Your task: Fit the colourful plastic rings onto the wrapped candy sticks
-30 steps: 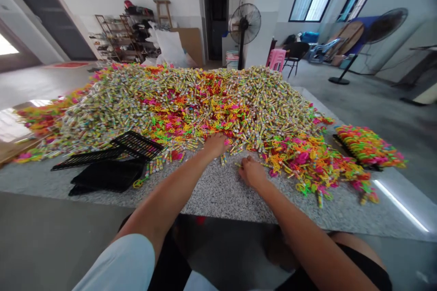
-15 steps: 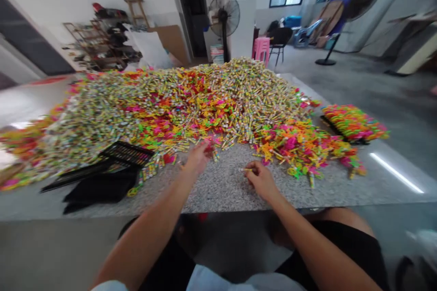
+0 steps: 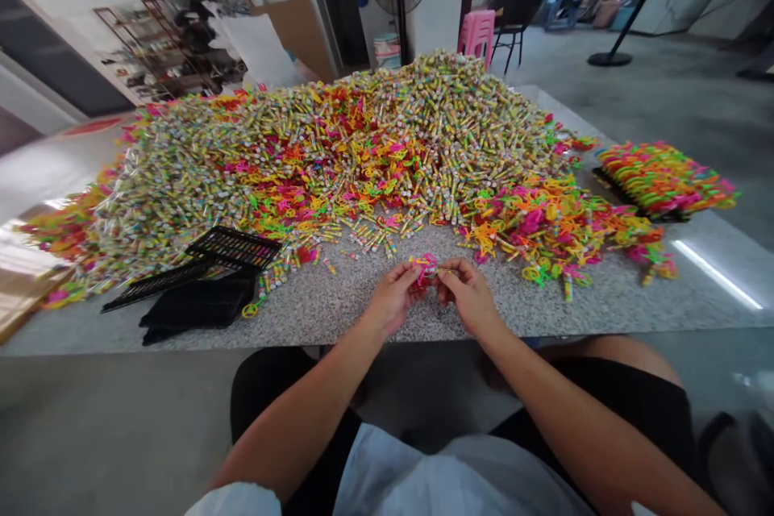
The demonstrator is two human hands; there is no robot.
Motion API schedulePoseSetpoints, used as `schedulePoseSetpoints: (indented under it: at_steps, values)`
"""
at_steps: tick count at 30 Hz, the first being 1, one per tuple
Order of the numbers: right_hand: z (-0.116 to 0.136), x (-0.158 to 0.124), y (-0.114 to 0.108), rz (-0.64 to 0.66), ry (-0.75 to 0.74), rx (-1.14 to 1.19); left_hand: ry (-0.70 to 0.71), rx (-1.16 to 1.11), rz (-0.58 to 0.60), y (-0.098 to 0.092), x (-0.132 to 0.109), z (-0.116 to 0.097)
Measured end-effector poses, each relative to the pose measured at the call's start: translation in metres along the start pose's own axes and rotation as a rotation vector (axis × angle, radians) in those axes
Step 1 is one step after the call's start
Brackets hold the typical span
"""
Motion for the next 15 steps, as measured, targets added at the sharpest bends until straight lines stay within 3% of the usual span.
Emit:
schedulePoseSetpoints:
  at_steps: [10, 15]
  values:
    - [-0.013, -0.002, 0.005, -0.018, 0.105, 0.140, 0.036, 0.110, -0.127, -0.010, 0.000, 0.004]
    - [-0.003, -0.007, 0.004, -0.059, -0.032, -0.063, 0.107, 0.212, -0.135, -0.013, 0.000, 0.000]
Point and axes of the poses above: each hand's wrist, its own x-axis towards the middle knuckle, its own y-axis out of the palm, z = x × y, the point moved 6 cm from there along x, towards the middle knuckle, and after that the axes turned 15 degrees about -x, right-handed, at the moved point
